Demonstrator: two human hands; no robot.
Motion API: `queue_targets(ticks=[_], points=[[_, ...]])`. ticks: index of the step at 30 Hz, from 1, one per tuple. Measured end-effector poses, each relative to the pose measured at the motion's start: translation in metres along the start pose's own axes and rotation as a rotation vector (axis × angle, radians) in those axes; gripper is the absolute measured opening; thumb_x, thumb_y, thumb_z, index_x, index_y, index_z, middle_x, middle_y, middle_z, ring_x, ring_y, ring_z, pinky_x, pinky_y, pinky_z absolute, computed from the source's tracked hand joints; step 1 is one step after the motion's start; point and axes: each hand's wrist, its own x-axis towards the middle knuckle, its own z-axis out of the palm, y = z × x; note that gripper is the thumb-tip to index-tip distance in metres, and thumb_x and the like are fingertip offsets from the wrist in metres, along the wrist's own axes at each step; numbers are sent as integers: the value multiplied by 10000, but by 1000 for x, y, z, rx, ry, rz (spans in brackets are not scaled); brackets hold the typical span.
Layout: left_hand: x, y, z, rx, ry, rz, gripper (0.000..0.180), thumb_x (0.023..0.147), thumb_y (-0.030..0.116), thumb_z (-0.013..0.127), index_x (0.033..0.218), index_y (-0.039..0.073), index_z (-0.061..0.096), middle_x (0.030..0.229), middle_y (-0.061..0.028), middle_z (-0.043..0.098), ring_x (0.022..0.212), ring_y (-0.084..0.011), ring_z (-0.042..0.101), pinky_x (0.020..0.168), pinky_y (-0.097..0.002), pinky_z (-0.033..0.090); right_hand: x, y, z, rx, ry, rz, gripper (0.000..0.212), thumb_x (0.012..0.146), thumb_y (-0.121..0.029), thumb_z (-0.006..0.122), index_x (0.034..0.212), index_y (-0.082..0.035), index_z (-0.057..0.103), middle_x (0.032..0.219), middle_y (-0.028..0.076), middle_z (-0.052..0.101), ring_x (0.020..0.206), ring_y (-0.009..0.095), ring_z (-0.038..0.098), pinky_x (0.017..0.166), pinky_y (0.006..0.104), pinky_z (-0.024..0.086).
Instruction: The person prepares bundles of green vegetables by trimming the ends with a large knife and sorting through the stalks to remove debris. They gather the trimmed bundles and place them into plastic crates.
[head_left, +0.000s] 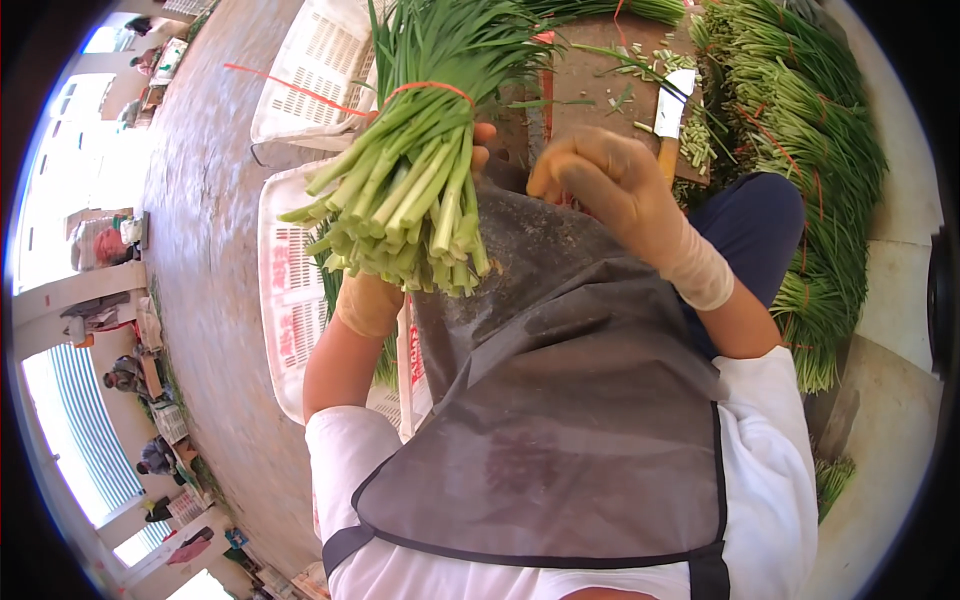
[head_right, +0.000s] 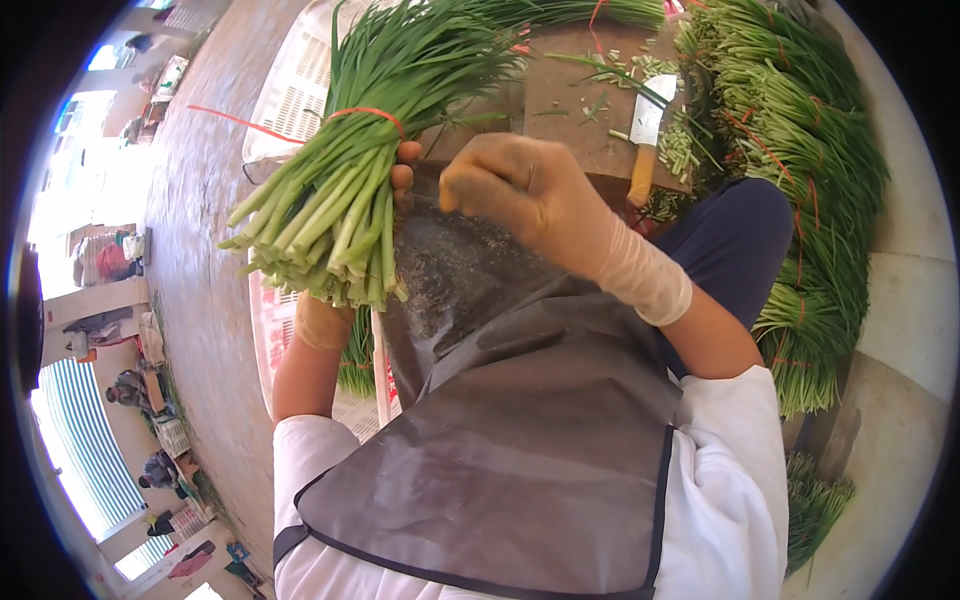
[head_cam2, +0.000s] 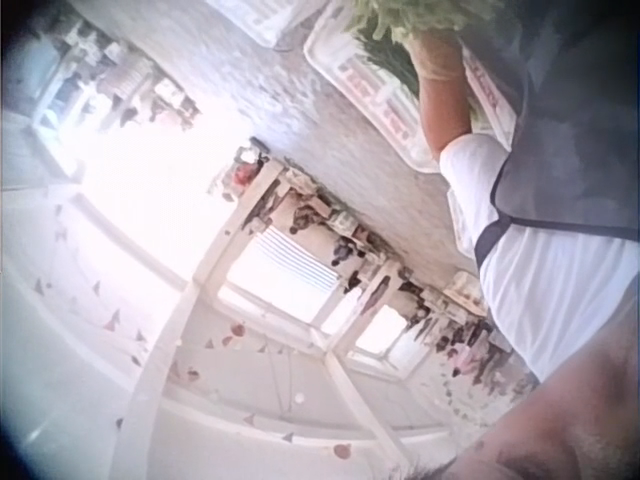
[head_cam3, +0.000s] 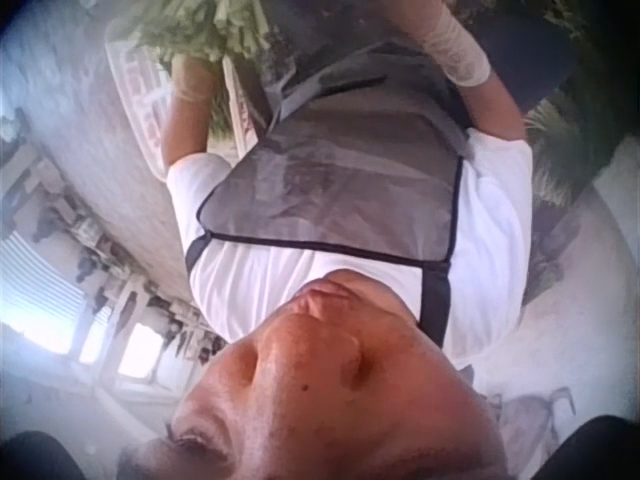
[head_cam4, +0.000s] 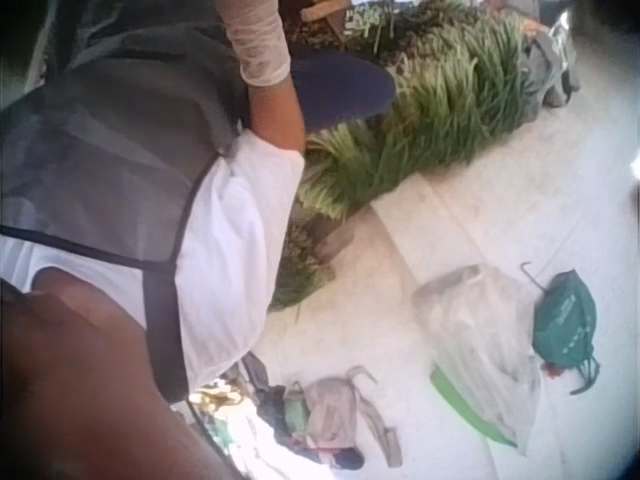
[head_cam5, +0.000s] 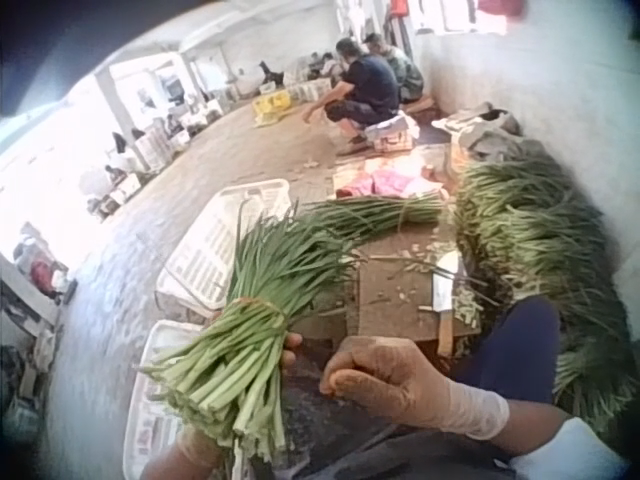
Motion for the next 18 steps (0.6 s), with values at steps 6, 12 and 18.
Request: queue_targets(ticks=[6,12,18], points=[[19,-7,10,202,98,66,636,1002,448,406,1424,-20,318,1333,-342,440,1196,-397,539,888,-491,565,1,-14,10,-456,-170,-480,246,871,-255,693,862,-20,622,747,84,594,686,264,587,646,341,485],[21,8,-6,43,-1,73,691,987,494,418,1443,-10,293,1405,-281,392,1218,-385,513,989,-491,503,-13,-10,-38,249,-586,-140,131,916,-120,638,894,9,651,672,32,595,596,82,554,539,253,448],[21,4,6,318,151,167,553,1039,348,332,1470,14,241,1497,-228,268,1355,-333,344,1128,-449,320,1,-18,-17,114,-78,-3,283,962,-284,577,969,-7,634,810,64,591,745,141,581,680,272,477]])
